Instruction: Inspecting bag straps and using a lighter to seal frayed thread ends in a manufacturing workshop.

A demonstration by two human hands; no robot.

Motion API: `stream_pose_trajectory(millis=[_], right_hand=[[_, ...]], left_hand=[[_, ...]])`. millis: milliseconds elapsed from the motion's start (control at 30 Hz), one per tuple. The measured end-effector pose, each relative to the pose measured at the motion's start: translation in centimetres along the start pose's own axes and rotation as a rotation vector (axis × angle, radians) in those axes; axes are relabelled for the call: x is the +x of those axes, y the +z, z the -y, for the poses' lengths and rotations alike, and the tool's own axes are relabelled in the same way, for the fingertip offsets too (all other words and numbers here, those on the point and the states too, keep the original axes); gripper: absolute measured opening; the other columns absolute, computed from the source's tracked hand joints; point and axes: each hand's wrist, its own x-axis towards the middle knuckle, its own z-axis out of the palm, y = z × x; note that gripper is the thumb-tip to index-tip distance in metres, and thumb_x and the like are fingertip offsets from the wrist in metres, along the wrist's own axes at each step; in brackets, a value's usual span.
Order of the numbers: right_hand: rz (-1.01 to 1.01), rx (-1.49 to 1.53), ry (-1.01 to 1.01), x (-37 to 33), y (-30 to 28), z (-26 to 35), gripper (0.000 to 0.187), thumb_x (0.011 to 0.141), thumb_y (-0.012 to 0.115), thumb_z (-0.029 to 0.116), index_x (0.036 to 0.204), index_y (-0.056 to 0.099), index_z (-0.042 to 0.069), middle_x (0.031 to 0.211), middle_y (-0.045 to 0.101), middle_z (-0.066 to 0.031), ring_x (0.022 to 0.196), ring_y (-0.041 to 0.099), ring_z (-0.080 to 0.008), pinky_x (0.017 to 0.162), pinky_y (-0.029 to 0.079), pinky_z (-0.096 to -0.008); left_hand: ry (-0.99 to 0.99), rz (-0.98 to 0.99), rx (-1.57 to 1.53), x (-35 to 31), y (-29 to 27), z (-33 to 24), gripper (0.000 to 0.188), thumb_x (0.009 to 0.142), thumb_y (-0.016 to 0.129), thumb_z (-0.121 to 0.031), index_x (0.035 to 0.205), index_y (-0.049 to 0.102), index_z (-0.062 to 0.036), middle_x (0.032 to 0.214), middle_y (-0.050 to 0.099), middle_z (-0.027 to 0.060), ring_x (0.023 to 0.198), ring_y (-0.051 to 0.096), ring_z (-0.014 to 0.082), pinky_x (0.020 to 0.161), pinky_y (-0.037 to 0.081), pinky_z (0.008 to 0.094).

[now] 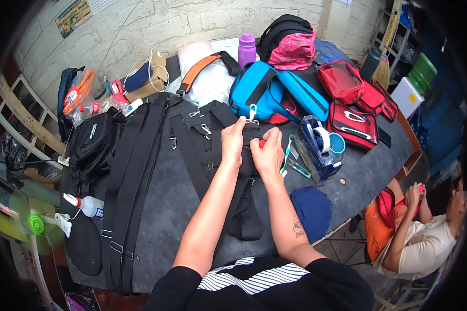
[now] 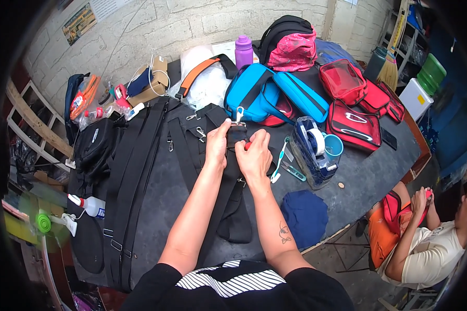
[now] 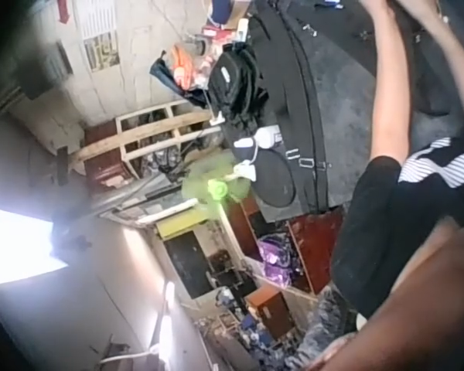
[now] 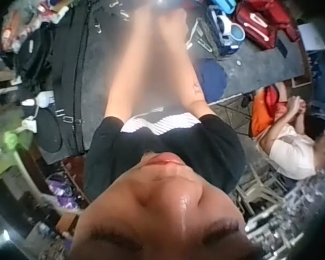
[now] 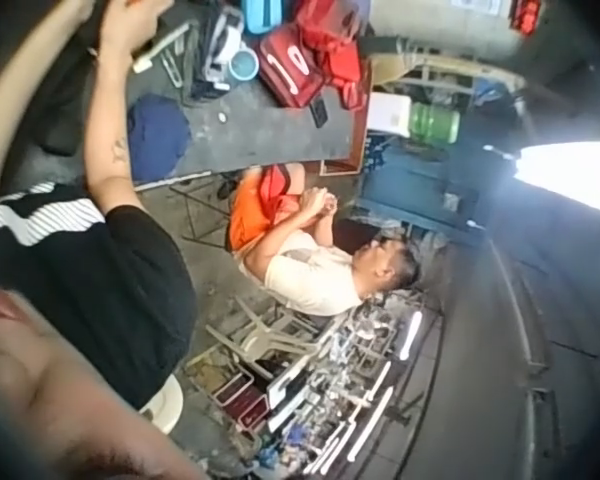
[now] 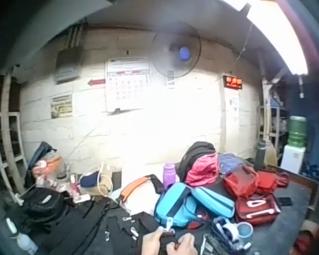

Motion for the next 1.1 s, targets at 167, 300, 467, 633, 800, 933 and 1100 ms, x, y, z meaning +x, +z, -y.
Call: stream_pose_trajectory(millis=[167, 300, 467, 633, 800, 933, 1100], right_hand=[[0.013, -0.014, -0.007, 0.1, -0.1, -0.1, 0.031, 0.073, 0.06, 0.019, 0.089, 0.039, 0.004, 0.086, 0.046, -0.0149, 0.067, 0.055, -0.0395, 0.06, 0.043, -0.0492], [0.075, 0.016, -0.073, -0.1, -0.3, 0.5, 0.031, 0.071, 0.063, 0.019, 0.088, 0.041, 0.004, 0.087, 0.046, -0.0141, 0.067, 0.056, -0.0374, 0.06, 0.045, -0.047], [0.102, 0.025, -0.098, 0.4, -0.8, 1.2, 0.029, 0.069, 0.065, 0.019, 0.083, 0.044, 0.004, 0.086, 0.046, -0.0132, 0.066, 0.056, -0.0359, 0.06, 0.044, -0.0443], [0.169, 0.026, -0.103, -0.1, -1.4, 1.3, 0.027, 0.068, 0.066, 0.017, 0.079, 0.045, 0.003, 0.084, 0.047, -0.0125, 0.065, 0.055, -0.0344, 0.059, 0.043, -0.0424], [0.261, 0.016, -0.121, -0.5, -1.9, 1.0, 0.027, 0.068, 0.064, 0.018, 0.081, 0.047, 0.002, 0.087, 0.047, -0.0133, 0.066, 0.058, -0.0358, 0.061, 0.046, -0.044], [0.161, 0.019, -0.073, -0.2, -2.6, 0.0, 0.027, 0.067, 0.065, 0.018, 0.078, 0.047, 0.001, 0.086, 0.048, -0.014, 0.065, 0.056, -0.0363, 0.061, 0.045, -0.0434], [0.153, 0.069, -0.15, 0.2, -1.7, -3.0, 0.028, 0.07, 0.066, 0.019, 0.079, 0.047, 0.001, 0.082, 0.05, -0.0111, 0.06, 0.055, -0.0291, 0.057, 0.044, -0.0379]], left_hand=[[-0.008, 0.004, 0.002, 0.3, -0.2, 0.3, 0.032, 0.089, 0.056, -0.026, 0.085, 0.069, 0.0021, 0.077, 0.065, 0.0032, 0.069, 0.055, 0.0076, 0.066, 0.04, 0.0217], [-0.025, 0.017, 0.051, 0.4, -0.5, 0.1, 0.033, 0.09, 0.054, -0.029, 0.089, 0.068, 0.0013, 0.079, 0.066, 0.006, 0.067, 0.059, 0.0113, 0.065, 0.046, 0.0247], [-0.085, 0.046, -0.003, -0.2, 0.2, -0.3, 0.032, 0.089, 0.055, -0.028, 0.088, 0.067, 0.001, 0.076, 0.065, 0.0069, 0.066, 0.059, 0.0116, 0.062, 0.046, 0.0245], [-0.116, 0.056, -0.008, 0.0, -0.2, -0.5, 0.032, 0.089, 0.054, -0.029, 0.088, 0.067, 0.0004, 0.076, 0.066, 0.0075, 0.066, 0.061, 0.0121, 0.061, 0.047, 0.0243], [-0.135, 0.052, -0.02, 0.4, -0.4, -0.4, 0.032, 0.09, 0.053, -0.029, 0.09, 0.067, -0.0003, 0.081, 0.067, 0.0085, 0.068, 0.062, 0.0135, 0.061, 0.049, 0.0252], [-0.176, 0.076, -0.051, 0.6, -0.9, -0.6, 0.033, 0.09, 0.053, -0.031, 0.092, 0.067, -0.0009, 0.085, 0.067, 0.0091, 0.072, 0.063, 0.0148, 0.067, 0.05, 0.0271], [-0.171, 0.101, -0.083, 0.0, -0.8, -2.0, 0.032, 0.09, 0.053, -0.03, 0.093, 0.066, -0.0014, 0.086, 0.067, 0.0085, 0.074, 0.063, 0.0157, 0.069, 0.05, 0.0279]])
